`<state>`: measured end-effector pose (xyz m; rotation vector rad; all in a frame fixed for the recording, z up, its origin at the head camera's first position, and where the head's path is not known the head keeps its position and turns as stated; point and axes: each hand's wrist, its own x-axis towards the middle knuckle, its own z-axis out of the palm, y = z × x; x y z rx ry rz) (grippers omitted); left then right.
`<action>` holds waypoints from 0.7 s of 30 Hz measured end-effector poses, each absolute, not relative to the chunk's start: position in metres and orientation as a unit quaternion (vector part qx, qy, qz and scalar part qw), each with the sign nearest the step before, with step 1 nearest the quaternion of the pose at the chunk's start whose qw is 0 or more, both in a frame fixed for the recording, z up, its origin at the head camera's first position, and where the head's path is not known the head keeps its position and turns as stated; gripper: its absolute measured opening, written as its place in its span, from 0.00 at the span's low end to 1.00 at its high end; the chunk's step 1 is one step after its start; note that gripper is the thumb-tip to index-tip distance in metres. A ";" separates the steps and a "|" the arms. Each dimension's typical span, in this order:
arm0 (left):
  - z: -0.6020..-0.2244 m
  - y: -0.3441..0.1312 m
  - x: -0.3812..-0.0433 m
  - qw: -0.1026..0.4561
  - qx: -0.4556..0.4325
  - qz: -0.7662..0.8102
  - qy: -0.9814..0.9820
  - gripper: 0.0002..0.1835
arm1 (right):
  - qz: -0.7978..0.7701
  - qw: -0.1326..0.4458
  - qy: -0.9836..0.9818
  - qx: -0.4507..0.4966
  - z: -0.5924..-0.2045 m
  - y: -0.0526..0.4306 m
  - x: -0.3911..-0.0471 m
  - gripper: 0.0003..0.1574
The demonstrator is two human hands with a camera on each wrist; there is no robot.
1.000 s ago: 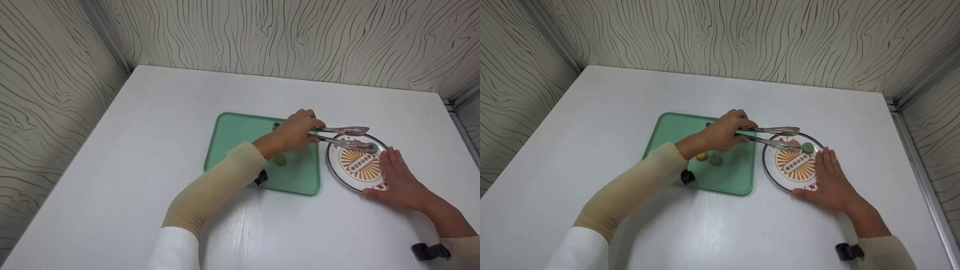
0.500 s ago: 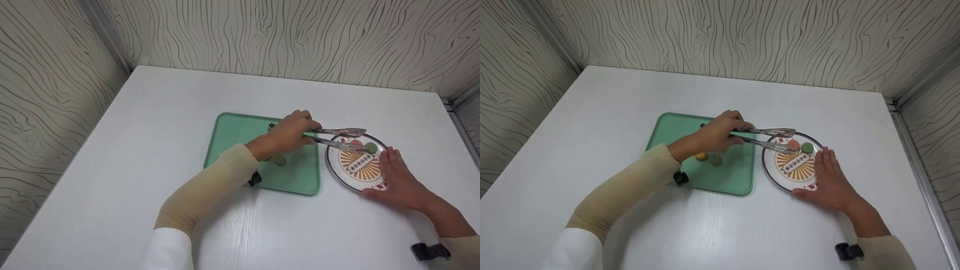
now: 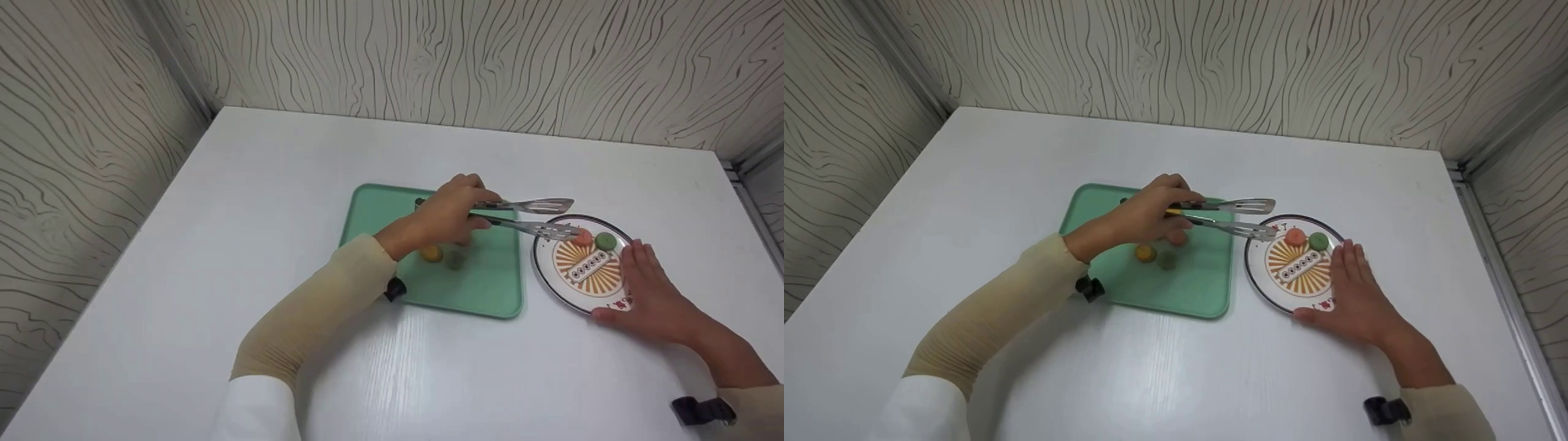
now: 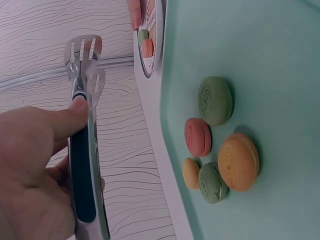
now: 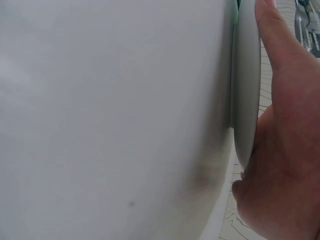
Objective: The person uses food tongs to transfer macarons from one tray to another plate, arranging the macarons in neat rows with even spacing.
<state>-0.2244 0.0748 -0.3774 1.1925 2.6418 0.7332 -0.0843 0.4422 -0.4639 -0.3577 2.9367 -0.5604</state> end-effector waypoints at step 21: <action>-0.371 0.044 -0.229 0.057 0.410 0.276 0.868 0.23 | -0.186 0.068 0.974 -0.115 -0.464 0.442 -0.084 0.80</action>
